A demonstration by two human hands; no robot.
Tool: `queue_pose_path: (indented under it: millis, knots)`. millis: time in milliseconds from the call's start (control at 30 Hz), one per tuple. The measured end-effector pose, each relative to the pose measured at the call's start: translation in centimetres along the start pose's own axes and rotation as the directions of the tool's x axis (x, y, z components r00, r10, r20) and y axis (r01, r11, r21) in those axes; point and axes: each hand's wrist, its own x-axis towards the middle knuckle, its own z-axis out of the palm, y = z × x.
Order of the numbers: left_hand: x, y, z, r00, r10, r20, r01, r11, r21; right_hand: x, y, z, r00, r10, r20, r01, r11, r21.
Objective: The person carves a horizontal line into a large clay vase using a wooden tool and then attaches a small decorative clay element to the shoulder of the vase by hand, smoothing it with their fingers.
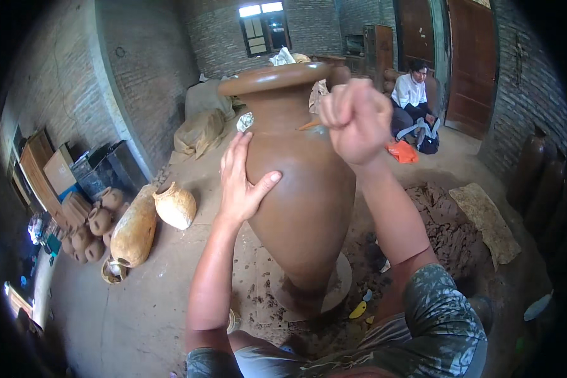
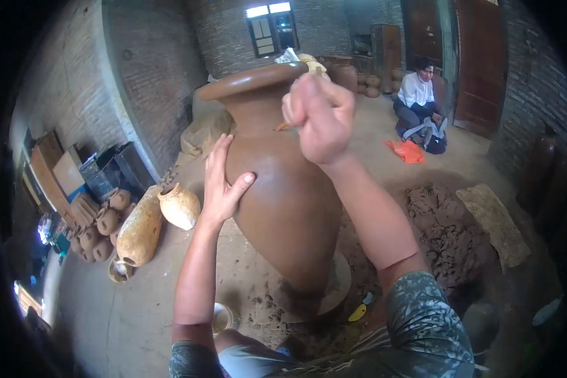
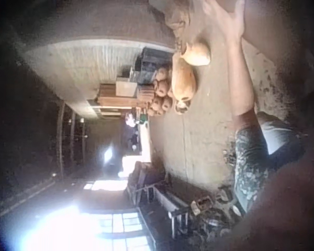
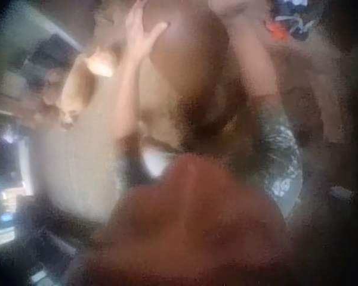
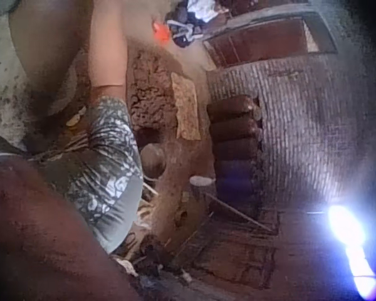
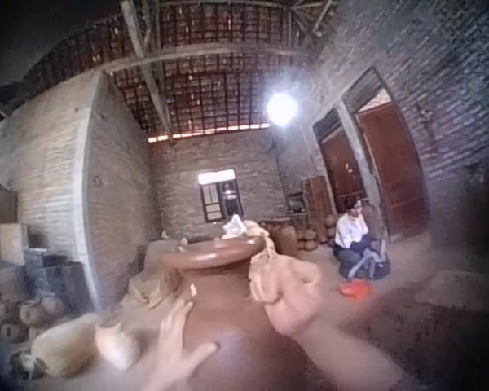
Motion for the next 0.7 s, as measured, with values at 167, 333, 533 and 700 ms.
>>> queue_pose_path:
  millis: [167, 333, 533, 700]
  knots:
    - [0.4, 0.9, 0.5, 1.000, -0.001, -0.021, 0.003, 0.998, 0.067, 0.2, -0.2, 0.5, 0.998, -0.048, -0.031, 0.047, 0.999, -0.025]
    - [0.4, 1.2, 0.6, 0.999, -0.020, -0.026, 0.022, 0.997, 0.077, 0.0, -0.2, 0.8, 0.999, -0.028, -0.021, 0.027, 0.997, -0.072]
    - [0.2, 2.3, 0.8, 0.998, -0.048, -0.047, 0.054, 0.989, 0.140, 0.3, 0.2, 0.8, 0.999, 0.034, -0.007, -0.035, 0.993, -0.115]
    - [0.1, 3.8, 1.0, 0.996, -0.065, -0.069, 0.076, 0.980, 0.183, 0.1, -0.1, 0.6, 0.999, -0.027, 0.030, 0.030, 0.995, -0.095]
